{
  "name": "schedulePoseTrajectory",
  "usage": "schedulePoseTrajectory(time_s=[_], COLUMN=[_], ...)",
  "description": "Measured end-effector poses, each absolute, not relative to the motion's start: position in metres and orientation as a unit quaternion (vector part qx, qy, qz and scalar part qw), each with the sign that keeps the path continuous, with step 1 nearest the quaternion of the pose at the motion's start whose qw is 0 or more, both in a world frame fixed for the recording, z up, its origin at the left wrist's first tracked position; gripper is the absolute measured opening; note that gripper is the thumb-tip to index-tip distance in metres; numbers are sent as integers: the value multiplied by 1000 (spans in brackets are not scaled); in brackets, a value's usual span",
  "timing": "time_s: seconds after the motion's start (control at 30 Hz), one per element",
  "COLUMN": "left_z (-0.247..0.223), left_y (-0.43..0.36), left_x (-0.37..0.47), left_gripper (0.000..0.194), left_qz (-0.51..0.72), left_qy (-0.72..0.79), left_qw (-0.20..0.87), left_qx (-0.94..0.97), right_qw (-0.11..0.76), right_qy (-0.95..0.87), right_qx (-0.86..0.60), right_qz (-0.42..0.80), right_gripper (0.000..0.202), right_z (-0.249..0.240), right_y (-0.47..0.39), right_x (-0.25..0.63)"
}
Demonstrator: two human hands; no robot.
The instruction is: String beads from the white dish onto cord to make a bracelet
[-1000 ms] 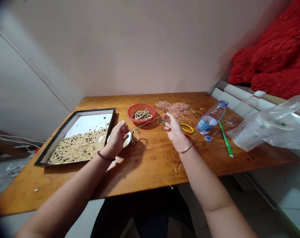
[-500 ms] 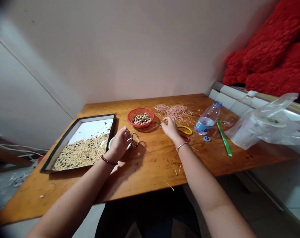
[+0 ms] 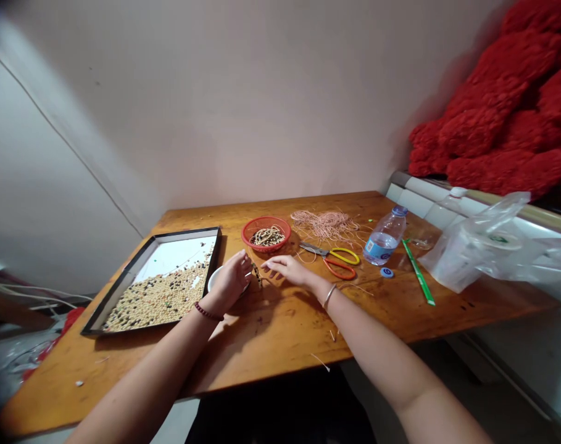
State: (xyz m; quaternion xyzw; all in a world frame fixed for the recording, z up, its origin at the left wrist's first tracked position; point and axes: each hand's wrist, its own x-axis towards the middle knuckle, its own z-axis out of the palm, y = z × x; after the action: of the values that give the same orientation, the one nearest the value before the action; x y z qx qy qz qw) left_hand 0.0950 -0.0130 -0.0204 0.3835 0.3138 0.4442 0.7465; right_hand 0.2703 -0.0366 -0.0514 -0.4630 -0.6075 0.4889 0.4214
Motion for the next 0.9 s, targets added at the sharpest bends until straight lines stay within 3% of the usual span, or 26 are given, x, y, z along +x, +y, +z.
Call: schedulePoseTrajectory(time_s=[0.33, 0.63, 0.9], left_z=[-16, -15, -15], left_y=[-18, -25, -24], left_x=[91, 95, 94], left_gripper=[29, 34, 33], left_qz=[381, 343, 372], left_qy=[275, 248, 264], left_qw=[793, 811, 798], left_qx=[388, 404, 393], right_qw=[506, 517, 575], right_qy=[-374, -407, -344], right_qx=[-413, -454, -471], right_qz=[659, 601, 573], right_gripper=[28, 36, 20], right_z=[-64, -57, -50], right_y=[-44, -47, -49], right_x=[244, 240, 246])
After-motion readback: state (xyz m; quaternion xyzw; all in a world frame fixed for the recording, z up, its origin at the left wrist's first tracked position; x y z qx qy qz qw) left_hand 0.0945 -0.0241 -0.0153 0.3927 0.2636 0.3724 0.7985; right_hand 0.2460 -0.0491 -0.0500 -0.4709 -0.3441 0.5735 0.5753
